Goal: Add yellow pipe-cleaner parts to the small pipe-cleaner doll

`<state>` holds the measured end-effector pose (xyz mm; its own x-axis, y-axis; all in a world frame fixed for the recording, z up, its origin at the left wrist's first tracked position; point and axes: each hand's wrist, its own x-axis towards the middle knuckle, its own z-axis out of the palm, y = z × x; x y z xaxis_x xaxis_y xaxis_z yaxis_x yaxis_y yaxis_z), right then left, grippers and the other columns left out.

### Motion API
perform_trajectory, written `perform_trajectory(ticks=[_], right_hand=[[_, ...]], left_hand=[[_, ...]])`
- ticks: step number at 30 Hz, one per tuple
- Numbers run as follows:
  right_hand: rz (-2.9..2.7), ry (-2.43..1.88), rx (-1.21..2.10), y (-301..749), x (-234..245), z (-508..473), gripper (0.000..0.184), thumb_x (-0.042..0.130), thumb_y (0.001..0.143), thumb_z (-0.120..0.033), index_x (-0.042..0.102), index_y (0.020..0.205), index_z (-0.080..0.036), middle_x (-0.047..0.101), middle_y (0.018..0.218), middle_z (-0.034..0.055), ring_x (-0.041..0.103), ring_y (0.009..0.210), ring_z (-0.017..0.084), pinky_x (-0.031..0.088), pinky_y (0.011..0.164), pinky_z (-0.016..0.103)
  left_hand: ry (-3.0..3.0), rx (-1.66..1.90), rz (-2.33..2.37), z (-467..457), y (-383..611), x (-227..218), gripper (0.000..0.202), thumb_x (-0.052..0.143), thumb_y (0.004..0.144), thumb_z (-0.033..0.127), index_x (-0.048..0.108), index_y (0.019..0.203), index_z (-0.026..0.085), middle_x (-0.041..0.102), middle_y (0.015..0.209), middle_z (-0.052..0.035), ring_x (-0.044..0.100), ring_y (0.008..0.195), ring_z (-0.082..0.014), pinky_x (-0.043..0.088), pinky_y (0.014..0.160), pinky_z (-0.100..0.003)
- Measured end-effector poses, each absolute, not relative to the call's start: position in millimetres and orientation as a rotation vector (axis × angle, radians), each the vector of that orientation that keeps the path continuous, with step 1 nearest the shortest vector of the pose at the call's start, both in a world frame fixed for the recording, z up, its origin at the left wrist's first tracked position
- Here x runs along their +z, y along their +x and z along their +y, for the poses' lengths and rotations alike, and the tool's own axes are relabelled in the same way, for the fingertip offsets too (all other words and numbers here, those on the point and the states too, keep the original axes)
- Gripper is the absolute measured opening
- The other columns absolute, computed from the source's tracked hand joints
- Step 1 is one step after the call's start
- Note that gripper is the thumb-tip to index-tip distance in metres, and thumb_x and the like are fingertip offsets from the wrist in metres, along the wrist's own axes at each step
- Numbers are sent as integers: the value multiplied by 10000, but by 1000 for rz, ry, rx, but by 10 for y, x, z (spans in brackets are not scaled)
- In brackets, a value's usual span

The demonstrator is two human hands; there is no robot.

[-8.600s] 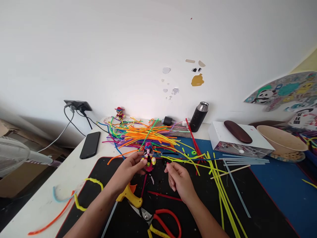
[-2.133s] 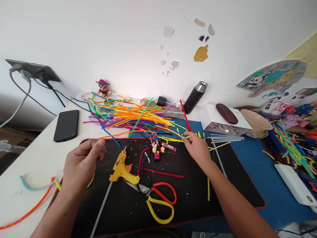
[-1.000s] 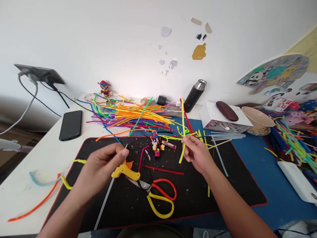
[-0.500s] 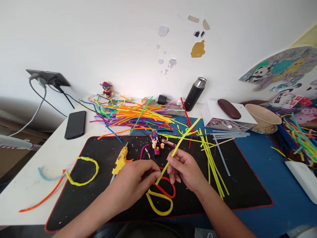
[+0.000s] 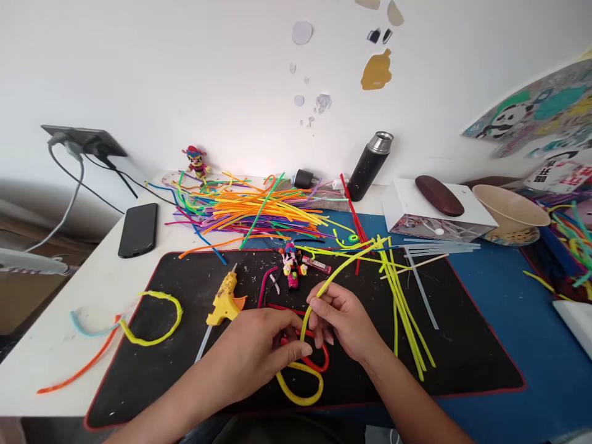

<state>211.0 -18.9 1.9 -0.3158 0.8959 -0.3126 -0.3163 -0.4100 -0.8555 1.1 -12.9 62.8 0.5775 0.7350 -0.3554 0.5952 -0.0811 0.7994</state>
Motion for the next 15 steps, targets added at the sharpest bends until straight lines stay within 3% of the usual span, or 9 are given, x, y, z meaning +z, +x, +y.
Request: perform_trajectory(ticks=[4,8,15], right_hand=[[-898,-1010,1847,2099,10,-190,369,817,897,-513,670,964,-181,732,648,-8,687,421,136,328,351,157],[-912,-1045,1808,2170,-20,-199,391,816,890,-522,685,1021,-178,727,663,-2,688,436,142,328,362,170],[-871,-1123,1717,2257,-33,-202,391,850,849,-503,588,837,-212,590,551,-77,572,373,108,280,372,184]], left_hand=[[1769,219,1120,-104,45,599,249,566,989,346,704,823,223,726,776,10,628,704,-156,411,658,-250],[1682,358,1227,-12,-131,656,276,559,975,403,653,794,217,635,690,28,545,636,-146,401,598,-239],[1615,633,1356,146,-469,728,341,616,946,499,645,776,204,604,688,8,525,641,-154,433,593,-237]])
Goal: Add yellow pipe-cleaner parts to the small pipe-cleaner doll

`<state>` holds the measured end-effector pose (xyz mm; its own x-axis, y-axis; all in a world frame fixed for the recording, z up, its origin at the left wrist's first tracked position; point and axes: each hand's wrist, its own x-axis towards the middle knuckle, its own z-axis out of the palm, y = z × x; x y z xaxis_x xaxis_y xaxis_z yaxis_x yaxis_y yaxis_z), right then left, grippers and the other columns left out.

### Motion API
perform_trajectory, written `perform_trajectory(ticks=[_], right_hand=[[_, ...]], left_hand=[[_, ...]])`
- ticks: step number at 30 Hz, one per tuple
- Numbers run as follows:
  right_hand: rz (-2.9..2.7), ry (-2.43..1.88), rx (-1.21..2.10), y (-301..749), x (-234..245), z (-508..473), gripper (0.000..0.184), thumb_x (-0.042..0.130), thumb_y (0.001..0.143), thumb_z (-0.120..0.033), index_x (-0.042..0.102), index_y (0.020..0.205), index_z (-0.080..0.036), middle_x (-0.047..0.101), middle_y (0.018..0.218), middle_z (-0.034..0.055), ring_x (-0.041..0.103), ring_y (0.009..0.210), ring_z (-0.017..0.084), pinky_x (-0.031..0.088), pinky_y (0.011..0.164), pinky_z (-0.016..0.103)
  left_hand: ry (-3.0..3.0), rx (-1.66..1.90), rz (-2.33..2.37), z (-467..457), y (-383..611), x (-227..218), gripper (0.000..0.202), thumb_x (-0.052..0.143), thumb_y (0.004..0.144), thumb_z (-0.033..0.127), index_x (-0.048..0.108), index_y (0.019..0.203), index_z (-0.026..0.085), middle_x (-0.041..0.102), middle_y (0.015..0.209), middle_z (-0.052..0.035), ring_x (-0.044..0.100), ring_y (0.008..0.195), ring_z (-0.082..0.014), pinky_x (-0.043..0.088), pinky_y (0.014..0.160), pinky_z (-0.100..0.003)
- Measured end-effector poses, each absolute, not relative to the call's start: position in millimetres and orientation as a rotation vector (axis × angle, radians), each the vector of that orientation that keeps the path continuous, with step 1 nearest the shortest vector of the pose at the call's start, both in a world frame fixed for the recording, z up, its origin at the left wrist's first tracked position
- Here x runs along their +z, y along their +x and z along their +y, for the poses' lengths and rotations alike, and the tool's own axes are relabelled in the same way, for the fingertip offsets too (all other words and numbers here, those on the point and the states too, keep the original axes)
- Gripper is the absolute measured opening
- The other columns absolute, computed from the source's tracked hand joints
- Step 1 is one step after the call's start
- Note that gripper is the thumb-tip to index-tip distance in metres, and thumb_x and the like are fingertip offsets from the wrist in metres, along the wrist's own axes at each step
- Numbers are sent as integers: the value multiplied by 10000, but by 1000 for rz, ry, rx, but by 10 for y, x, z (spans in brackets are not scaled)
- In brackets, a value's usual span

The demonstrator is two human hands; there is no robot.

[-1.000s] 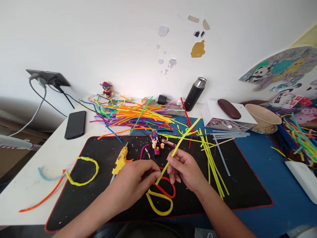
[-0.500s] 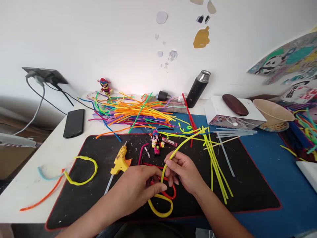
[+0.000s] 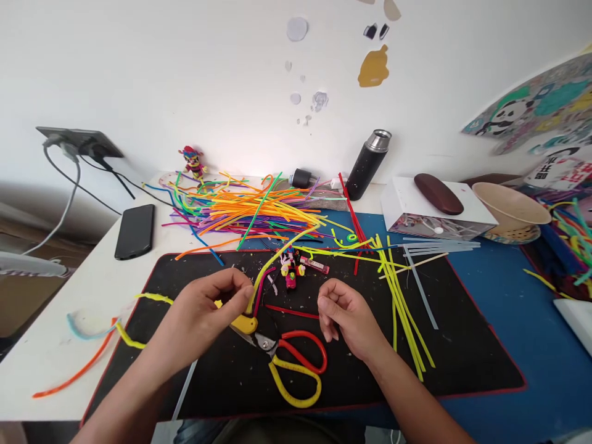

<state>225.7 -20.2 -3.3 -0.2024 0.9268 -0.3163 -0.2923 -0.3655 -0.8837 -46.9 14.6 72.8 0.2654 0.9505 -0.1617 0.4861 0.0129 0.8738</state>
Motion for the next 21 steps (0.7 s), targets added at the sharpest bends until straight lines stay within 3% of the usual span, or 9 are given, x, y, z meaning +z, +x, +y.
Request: perform_trajectory(ticks=[8,14,21], right_hand=[[-987,-1216,1715,2230,7,-198,443,798,866,-603,582,842,-218,461,440,-126,474,343,98,306,412,207],[-1025,-1254,1678,2262,31,-185,488,753,879,-669,555,810,-228,373,423,-143,380,329,85,252,399,207],[-1114,-1241,1633,2268,-13,-188,516,661,952,-695,535,766,-230,378,425,-122,389,339,91,292,418,226]], left_hand=[[1588,647,1318,144,-454,696,362,615,949,520,647,784,199,608,690,-4,537,644,-157,443,595,-235],[1628,626,1268,99,-420,709,354,598,974,498,635,785,201,588,700,6,517,654,-149,435,612,-234],[1643,598,1230,92,-386,702,359,577,988,488,629,779,200,586,692,11,508,648,-145,430,607,-233]])
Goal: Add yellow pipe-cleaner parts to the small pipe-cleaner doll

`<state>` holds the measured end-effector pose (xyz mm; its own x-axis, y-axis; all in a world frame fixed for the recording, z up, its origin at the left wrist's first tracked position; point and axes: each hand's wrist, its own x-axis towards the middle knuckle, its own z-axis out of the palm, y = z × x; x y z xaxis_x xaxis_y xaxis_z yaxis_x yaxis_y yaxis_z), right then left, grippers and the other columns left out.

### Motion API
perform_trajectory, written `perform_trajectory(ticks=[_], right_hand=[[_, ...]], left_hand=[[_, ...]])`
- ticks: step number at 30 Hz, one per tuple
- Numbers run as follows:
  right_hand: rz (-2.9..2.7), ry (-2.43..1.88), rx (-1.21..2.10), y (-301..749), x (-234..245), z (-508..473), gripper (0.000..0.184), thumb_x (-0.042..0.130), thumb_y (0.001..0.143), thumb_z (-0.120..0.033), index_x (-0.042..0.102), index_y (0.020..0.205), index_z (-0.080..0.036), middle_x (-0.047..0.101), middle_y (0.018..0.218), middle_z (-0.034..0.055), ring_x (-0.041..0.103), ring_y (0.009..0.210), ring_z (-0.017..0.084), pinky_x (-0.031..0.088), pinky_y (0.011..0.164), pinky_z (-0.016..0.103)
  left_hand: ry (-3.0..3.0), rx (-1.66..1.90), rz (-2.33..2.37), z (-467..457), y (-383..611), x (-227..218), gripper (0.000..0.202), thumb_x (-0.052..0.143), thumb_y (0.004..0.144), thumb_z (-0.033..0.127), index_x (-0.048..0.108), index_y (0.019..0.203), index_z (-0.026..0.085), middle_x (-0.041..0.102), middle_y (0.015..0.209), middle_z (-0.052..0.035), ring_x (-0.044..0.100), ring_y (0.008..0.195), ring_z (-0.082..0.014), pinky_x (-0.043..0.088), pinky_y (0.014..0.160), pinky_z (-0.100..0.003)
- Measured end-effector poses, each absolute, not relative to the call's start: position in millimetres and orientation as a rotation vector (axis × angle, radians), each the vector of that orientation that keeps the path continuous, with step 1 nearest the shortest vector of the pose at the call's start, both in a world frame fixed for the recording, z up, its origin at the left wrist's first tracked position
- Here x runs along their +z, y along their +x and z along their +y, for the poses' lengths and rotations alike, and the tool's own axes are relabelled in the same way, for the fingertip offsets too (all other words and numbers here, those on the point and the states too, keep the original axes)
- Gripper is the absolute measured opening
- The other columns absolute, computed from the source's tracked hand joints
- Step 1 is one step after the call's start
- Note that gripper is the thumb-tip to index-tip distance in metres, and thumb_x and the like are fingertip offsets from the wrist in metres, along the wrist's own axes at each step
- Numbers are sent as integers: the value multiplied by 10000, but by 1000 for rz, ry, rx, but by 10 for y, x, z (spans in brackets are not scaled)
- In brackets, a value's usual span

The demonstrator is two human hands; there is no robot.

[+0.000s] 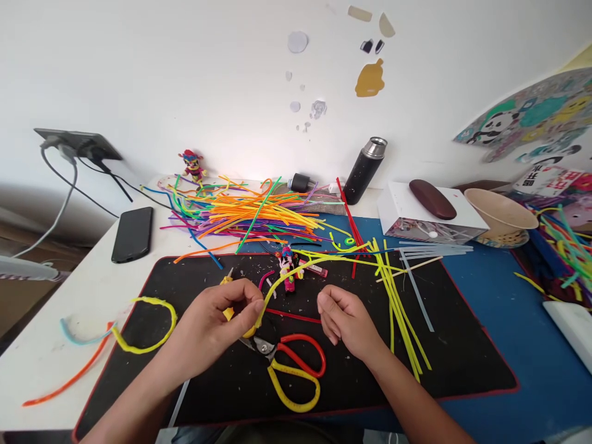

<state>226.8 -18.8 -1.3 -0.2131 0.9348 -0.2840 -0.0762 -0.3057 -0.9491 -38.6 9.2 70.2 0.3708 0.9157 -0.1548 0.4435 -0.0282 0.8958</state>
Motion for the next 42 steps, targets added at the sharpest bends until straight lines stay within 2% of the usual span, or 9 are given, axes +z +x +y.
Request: perform_trajectory(ticks=[7,10,14,20,24,29,34,37,42], right_hand=[[-1152,-1276,1464,2311,28,-164,577,649,992,-648,418,650,-246,378,428,-100,407,364,92,342,458,243],[-1156,-1317,1399,2356,57,-137,555,662,984,-640,467,649,-243,396,428,-93,423,372,103,345,459,252],[-1183,-1325,1385,2421,86,-113,393,755,922,-592,660,831,-221,521,517,-70,482,404,115,361,444,249],[-1407,-1282,1124,2432,210,-160,232,788,935,-458,760,998,-236,634,685,-19,622,590,153,509,576,275],[-1687,-1134,951,2375,313,-188,234,787,962,-433,775,1083,-232,744,838,36,680,699,171,547,613,270],[-1974,-983,807,2271,336,-185,336,769,971,-506,770,1142,-217,797,1002,91,717,936,239,565,848,358],[-2048,-995,885,2191,247,-245,298,694,1035,-472,773,1077,-187,784,852,57,691,777,200,499,727,317],[-2090,-1029,961,2132,167,-300,266,735,1012,-449,773,1045,-188,764,816,37,676,747,191,467,696,301],[-2176,-1045,952,2084,48,-325,196,763,989,-350,751,888,-183,754,794,46,660,736,204,443,668,304]], left_hand=[[1653,584,1214,87,-413,688,339,574,989,465,627,776,206,598,680,11,514,632,-147,439,598,-237],[1652,568,1199,82,-422,682,342,567,995,468,622,778,209,603,681,12,508,631,-146,437,597,-236],[1668,528,1188,83,-435,655,340,554,998,462,623,783,209,605,695,14,506,648,-148,432,612,-241],[1705,312,1138,69,-396,614,271,540,993,386,631,816,203,587,721,30,486,676,-139,382,609,-230],[1740,155,1056,24,-302,644,187,563,948,295,640,806,201,568,723,37,457,650,-124,343,573,-221],[1772,106,957,-18,-242,710,109,589,905,229,606,800,207,549,701,55,450,618,-105,330,562,-206],[1748,116,975,-8,-266,676,126,585,920,246,613,804,204,549,708,53,442,626,-107,336,567,-207],[1722,105,981,11,-252,632,129,592,920,246,636,807,204,575,715,49,465,638,-111,346,575,-210],[1752,169,1000,32,-235,644,216,551,996,313,726,918,215,696,797,16,587,713,-134,410,651,-222]])
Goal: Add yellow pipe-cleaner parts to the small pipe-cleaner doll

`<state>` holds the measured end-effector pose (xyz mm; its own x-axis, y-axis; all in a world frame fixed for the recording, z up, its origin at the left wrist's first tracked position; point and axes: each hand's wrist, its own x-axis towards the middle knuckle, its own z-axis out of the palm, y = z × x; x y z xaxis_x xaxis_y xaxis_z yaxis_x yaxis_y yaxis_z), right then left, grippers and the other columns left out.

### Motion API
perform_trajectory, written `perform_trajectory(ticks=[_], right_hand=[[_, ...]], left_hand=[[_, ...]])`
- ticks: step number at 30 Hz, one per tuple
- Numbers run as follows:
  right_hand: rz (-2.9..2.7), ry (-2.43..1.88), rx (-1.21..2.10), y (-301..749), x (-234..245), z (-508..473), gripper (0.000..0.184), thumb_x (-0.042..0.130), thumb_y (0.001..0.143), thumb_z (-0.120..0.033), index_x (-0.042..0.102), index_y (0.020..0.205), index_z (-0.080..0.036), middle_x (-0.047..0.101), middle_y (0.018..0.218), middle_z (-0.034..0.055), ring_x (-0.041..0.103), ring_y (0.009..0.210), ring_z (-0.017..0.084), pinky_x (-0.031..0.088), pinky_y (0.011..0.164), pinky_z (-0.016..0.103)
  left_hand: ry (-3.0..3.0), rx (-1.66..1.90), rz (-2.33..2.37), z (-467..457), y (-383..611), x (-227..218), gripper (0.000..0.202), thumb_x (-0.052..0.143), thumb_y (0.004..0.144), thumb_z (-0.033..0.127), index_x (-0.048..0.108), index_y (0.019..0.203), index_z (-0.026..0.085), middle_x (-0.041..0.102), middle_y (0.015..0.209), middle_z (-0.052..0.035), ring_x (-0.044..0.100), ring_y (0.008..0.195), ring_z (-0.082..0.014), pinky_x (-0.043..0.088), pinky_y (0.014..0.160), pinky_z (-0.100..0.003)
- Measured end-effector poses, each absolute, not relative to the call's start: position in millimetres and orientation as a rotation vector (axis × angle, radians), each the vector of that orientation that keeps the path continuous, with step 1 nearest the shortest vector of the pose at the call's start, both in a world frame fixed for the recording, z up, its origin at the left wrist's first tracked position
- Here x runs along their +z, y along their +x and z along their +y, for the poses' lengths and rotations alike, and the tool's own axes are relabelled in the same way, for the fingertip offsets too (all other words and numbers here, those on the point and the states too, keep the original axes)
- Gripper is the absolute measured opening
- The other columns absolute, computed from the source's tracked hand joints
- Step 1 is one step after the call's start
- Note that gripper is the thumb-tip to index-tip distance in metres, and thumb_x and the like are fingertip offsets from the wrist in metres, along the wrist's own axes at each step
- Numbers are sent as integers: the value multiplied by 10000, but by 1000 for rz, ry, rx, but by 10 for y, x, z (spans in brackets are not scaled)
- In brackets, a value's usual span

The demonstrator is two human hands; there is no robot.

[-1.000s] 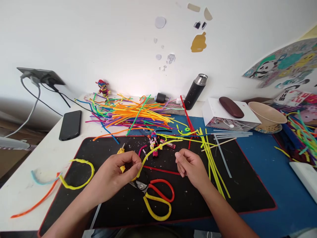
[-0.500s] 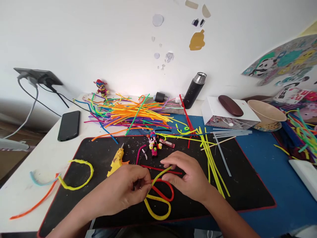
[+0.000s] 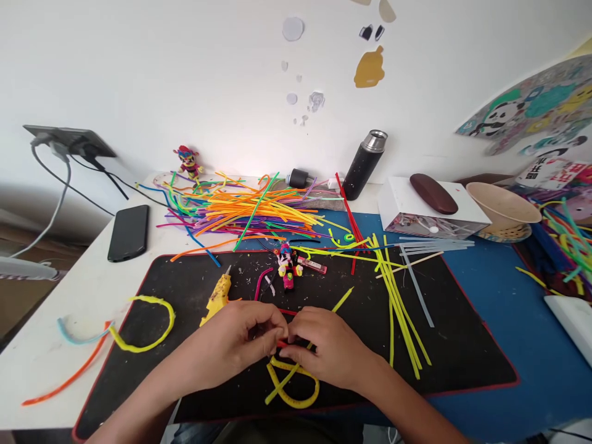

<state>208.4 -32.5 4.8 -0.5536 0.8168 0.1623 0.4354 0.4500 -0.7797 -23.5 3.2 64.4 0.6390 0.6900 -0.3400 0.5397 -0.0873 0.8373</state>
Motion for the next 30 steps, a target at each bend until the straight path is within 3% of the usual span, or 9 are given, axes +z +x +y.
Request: perform_trajectory(ticks=[3,6,10,16,30], right_hand=[[-2021,-1125,1005,2145,41,-296,146,688,1030,-293,781,968,-198,779,852,51,693,775,197,480,712,291],[-1792,-1264,1105,2218,31,-268,158,662,1031,-283,777,947,-213,785,852,31,717,769,180,506,716,269],[-1668,-1353,1230,2240,-62,-276,195,645,1024,-318,761,907,-215,758,763,7,698,690,172,505,656,259],[-1709,-1374,1237,2212,-185,-295,192,641,1014,-325,766,914,-217,773,807,18,700,716,183,495,657,270],[-1784,-1399,1109,2181,-204,-303,190,642,1026,-308,763,915,-212,770,796,20,692,723,180,501,686,276]], left_hand=[[1835,101,1003,-27,-249,678,200,551,1022,313,734,981,246,723,828,23,617,704,-134,405,637,-229],[2012,-126,921,-135,-202,679,130,671,985,361,726,1051,264,761,918,6,687,790,-184,421,668,-262],[2162,-488,900,-244,-27,615,388,843,856,430,713,1147,209,790,1060,-85,755,949,-323,513,748,-343],[2234,-533,980,-259,124,486,178,649,985,199,701,1154,178,796,1086,-110,775,967,-332,589,805,-412],[2341,-429,1009,-240,66,373,186,529,995,104,688,1052,181,782,1012,-114,771,896,-303,579,748,-381]])
